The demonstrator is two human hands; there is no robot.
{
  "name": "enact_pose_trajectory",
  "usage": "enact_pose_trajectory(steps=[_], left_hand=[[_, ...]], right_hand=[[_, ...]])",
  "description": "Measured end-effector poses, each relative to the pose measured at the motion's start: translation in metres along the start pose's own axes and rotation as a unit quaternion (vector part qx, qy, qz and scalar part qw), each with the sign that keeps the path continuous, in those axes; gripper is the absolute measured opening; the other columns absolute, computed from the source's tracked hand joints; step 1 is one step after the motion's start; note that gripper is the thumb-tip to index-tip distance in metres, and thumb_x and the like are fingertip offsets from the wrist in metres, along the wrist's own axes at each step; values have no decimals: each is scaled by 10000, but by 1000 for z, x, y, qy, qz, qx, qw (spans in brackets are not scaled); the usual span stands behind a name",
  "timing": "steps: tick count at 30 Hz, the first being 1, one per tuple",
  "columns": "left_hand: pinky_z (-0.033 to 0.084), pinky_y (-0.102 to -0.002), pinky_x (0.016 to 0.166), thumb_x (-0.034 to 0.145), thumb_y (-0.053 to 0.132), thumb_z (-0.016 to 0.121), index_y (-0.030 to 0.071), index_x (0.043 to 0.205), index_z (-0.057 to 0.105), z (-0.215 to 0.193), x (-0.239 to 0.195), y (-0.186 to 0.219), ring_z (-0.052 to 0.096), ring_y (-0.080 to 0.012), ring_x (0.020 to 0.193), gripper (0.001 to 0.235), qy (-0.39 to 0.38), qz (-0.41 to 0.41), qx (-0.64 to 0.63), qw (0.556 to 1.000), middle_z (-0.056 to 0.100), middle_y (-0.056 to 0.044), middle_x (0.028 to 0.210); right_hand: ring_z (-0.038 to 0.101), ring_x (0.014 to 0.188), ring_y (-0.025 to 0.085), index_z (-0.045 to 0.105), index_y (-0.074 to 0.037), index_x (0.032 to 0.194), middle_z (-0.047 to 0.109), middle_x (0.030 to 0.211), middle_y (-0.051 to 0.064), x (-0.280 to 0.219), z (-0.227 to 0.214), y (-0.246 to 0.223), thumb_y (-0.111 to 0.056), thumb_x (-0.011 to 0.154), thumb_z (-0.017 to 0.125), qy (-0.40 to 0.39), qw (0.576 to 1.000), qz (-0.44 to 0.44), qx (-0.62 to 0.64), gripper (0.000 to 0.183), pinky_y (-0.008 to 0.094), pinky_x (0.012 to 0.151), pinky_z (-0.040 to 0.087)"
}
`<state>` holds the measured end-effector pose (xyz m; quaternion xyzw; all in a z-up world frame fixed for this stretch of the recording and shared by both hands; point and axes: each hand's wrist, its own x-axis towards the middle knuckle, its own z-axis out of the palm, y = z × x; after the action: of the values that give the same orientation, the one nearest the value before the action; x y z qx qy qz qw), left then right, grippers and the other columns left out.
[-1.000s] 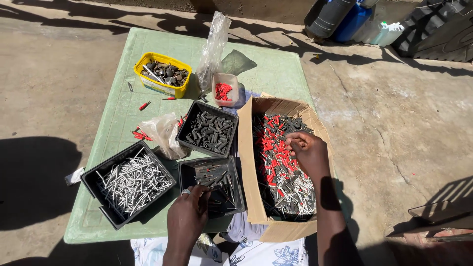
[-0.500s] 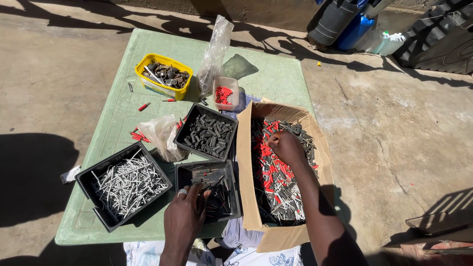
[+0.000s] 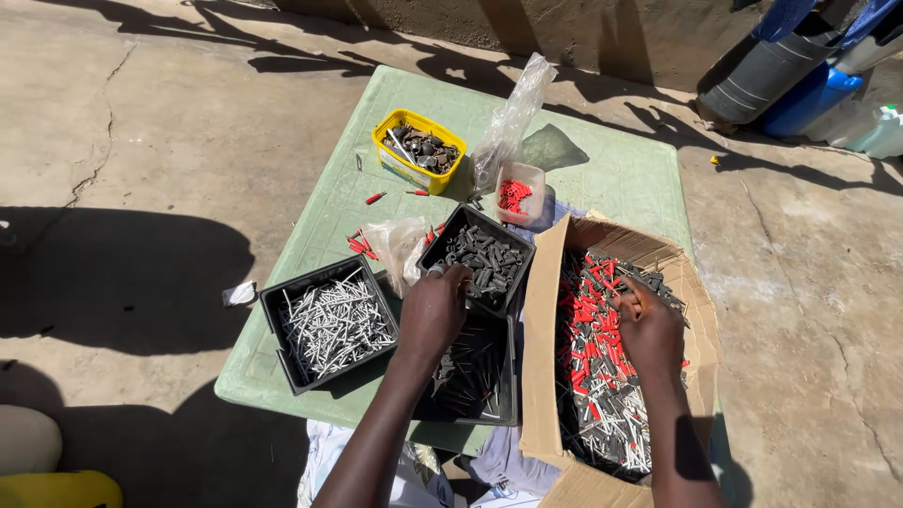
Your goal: Assembling metal screws into red plastic wall anchors by hand
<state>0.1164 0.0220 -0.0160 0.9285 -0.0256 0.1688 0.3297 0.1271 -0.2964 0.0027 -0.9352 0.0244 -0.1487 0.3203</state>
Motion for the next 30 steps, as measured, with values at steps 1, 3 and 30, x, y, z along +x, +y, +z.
enact_pose_trajectory(steps=[1, 3, 30], left_hand=[[575, -521, 627, 958, 206, 653, 192, 1044, 690, 14, 15, -4, 704, -411, 797, 95, 2, 0, 2, 1000, 688, -105, 873], [588, -495, 626, 903, 214, 697, 154, 960, 716, 41, 48, -10, 717, -404, 770, 85, -79, 11, 18, 997, 689, -130, 852], [478, -261, 495, 903, 39, 742, -33, 909, 644, 11, -81, 44, 664, -236, 539, 121, 96, -302, -693, 647, 732, -242, 736]], right_hand=[[746, 933, 324, 732, -124, 1276, 789, 962, 129, 0, 6, 10, -64, 965, 689, 0, 1000, -1, 2, 320, 460, 839, 559], [702, 979, 403, 765, -212, 1114, 757, 998, 84, 3, 16, 31, -192, 1013, 678, 40, 998, 2, -44, 135, 551, 829, 576], [696, 823, 147, 784, -67, 1089, 740, 930, 38, -102, 4, -124, -122, 996, 611, -50, 964, -189, 179, 204, 262, 717, 528]])
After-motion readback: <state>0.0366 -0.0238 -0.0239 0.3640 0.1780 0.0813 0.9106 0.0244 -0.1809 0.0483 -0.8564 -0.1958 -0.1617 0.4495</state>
